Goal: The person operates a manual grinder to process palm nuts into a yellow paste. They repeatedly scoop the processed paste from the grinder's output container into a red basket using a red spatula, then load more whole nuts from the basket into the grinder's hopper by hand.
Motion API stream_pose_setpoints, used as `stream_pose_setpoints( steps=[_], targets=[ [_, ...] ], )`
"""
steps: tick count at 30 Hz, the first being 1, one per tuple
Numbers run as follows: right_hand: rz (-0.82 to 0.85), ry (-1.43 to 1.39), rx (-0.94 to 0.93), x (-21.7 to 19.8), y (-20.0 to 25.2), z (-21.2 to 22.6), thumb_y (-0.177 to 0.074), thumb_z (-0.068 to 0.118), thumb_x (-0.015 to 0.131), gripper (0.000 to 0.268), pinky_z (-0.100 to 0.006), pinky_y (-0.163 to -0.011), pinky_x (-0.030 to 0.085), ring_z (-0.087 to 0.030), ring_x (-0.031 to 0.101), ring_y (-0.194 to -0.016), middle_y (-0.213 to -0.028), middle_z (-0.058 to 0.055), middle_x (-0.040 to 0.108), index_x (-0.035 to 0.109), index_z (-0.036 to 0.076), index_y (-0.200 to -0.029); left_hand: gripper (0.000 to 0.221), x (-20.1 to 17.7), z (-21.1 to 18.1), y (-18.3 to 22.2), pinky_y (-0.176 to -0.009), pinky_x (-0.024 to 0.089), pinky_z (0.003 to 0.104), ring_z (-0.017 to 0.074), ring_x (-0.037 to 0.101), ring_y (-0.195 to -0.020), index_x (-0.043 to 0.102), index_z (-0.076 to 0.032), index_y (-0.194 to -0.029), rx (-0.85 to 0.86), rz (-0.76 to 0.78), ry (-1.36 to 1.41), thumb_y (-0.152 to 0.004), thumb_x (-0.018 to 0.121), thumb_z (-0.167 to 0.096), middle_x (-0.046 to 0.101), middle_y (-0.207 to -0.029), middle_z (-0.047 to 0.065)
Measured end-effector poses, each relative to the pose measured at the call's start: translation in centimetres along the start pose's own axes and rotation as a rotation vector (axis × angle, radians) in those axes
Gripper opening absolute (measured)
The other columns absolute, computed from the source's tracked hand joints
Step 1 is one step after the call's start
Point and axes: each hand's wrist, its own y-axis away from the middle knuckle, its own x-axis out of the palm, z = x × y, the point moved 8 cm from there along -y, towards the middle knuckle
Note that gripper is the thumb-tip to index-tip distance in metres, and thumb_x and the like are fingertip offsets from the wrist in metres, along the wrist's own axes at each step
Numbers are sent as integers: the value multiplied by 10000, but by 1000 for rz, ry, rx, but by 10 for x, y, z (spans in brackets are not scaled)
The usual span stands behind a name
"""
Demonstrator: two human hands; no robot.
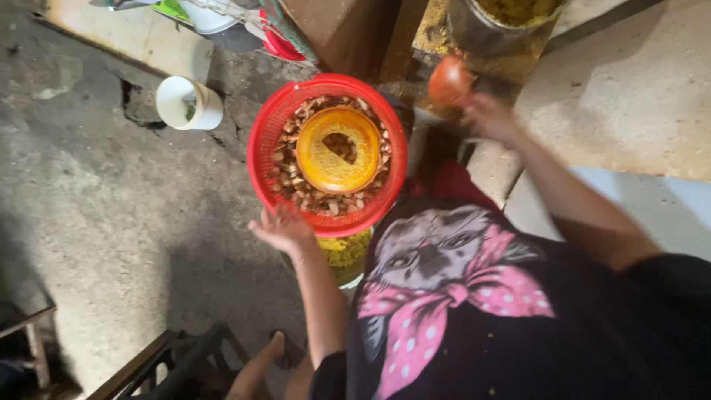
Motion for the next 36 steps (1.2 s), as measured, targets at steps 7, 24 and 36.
stream_pose_setpoints(
  steps=[7,24,36],
  targets=[
    [-321,-292,-21,-151,33,120,-1103,125,576,238,-263,-589,533,-87,597,-671,-931,-51,679,589,104,-1340,792,147,52,22,-1086,340,536,309,486,-1311,422,-257,-1485,-176,217,217,-877,453,-764,466,-1520,62],
    [-200,-448,414,-175,-216,12,-1066,138,528,98,-319,-449,410,-156,538,-557,-715,-51,567,580,61,-1037,1279,458,240,165,-1273,235,561,358,190,-1613,111,-20,-1655,365,1389,-1161,-771,827,-604,190,-1721,200],
    [-164,-702,321,-143,-265,22,-1064,124,553,90,-262,-439,339,-109,442,-530,-691,-8,512,584,88,-988,1624,481,300,189,-1121,101,846,416,-63,-1583,-70,-73,-1606,899,1313,-1704,-454,867,-729,-63,-1714,104]
  ],
)
